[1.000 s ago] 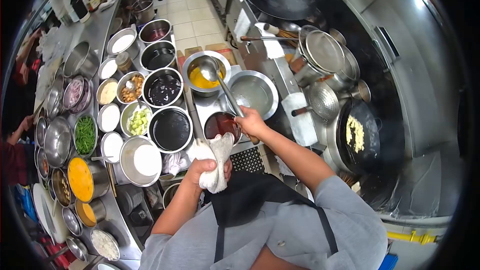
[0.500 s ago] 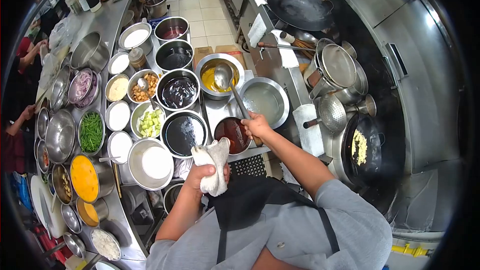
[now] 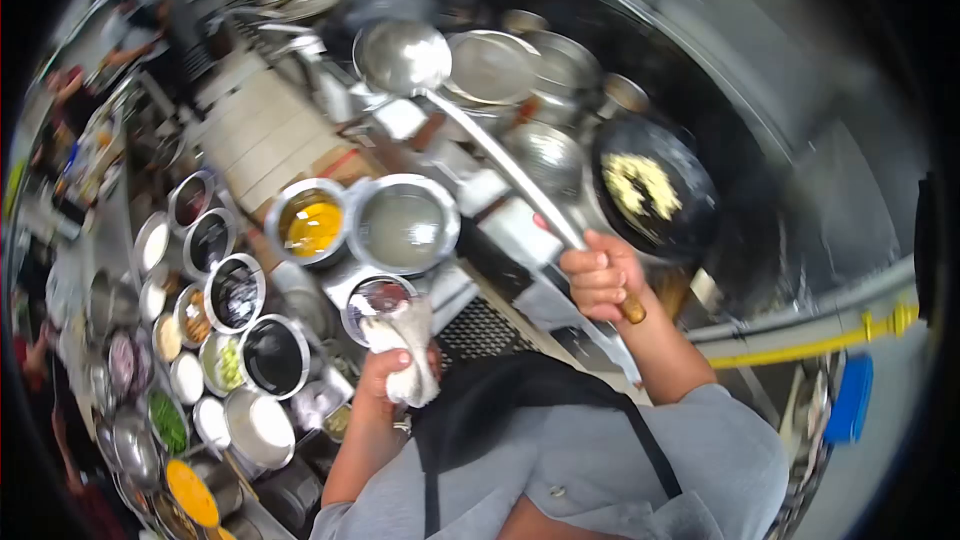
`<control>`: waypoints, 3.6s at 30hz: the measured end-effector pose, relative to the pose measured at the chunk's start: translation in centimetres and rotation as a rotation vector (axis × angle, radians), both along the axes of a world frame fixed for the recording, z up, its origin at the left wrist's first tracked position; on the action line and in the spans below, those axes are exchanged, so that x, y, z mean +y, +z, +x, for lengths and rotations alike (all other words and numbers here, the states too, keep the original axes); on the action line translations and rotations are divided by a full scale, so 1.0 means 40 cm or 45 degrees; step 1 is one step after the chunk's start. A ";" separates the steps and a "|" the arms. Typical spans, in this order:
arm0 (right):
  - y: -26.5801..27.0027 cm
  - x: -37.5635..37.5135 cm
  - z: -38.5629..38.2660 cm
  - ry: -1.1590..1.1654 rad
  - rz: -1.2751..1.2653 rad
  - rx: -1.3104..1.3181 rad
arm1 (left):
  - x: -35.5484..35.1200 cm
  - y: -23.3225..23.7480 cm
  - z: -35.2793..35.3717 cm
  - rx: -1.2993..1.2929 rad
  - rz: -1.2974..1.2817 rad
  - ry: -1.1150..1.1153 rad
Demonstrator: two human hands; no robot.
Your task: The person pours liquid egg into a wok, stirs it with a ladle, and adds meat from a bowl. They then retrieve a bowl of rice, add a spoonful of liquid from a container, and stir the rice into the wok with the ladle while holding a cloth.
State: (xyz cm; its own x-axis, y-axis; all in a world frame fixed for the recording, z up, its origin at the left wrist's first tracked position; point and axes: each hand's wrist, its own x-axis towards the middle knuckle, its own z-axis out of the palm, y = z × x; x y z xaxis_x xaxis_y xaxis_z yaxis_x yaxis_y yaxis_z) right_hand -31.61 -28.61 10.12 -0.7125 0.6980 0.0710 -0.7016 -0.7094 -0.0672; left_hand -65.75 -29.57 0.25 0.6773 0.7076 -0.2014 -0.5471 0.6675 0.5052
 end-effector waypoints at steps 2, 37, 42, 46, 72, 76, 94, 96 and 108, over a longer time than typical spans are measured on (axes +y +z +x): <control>0.136 -0.094 0.101 -0.388 -0.150 -0.256 | -0.005 0.061 0.108 0.031 0.054 -0.004; -0.086 -0.353 0.661 -0.549 0.103 -3.221 | 0.246 -0.097 1.266 0.663 -0.227 -0.926; 0.163 -0.542 0.564 -0.399 0.198 -3.262 | 0.159 -0.149 1.314 0.727 -0.171 -0.972; 0.221 -0.532 0.569 -0.055 0.073 -3.245 | 0.121 0.024 1.216 0.665 -0.299 -1.070; 0.045 -0.485 0.653 -0.660 0.047 -3.561 | 0.070 -0.084 1.089 0.662 -0.193 -0.706; 0.071 -0.415 0.658 -0.718 -0.397 -3.340 | 0.167 -0.147 1.201 0.529 -0.239 -0.828; -0.130 -0.302 0.652 -0.566 -0.594 -3.596 | 0.229 -0.169 1.302 0.610 -0.239 -0.788; -0.073 -0.312 0.592 -0.638 -0.271 -3.234 | 0.244 -0.198 1.319 0.619 -0.218 -0.796; 0.033 -0.263 0.596 0.088 -0.335 -3.526 | 0.229 -0.128 1.237 0.574 -0.201 -0.887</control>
State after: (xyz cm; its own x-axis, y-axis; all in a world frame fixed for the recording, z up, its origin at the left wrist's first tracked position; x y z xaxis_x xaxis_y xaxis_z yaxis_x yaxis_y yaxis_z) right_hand -7.76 -39.13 11.42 0.7507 0.5482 -0.3688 0.5458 -0.8291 -0.1214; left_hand -16.26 -20.39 -4.89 0.7795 0.0985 -0.6186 0.2475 0.8588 0.4486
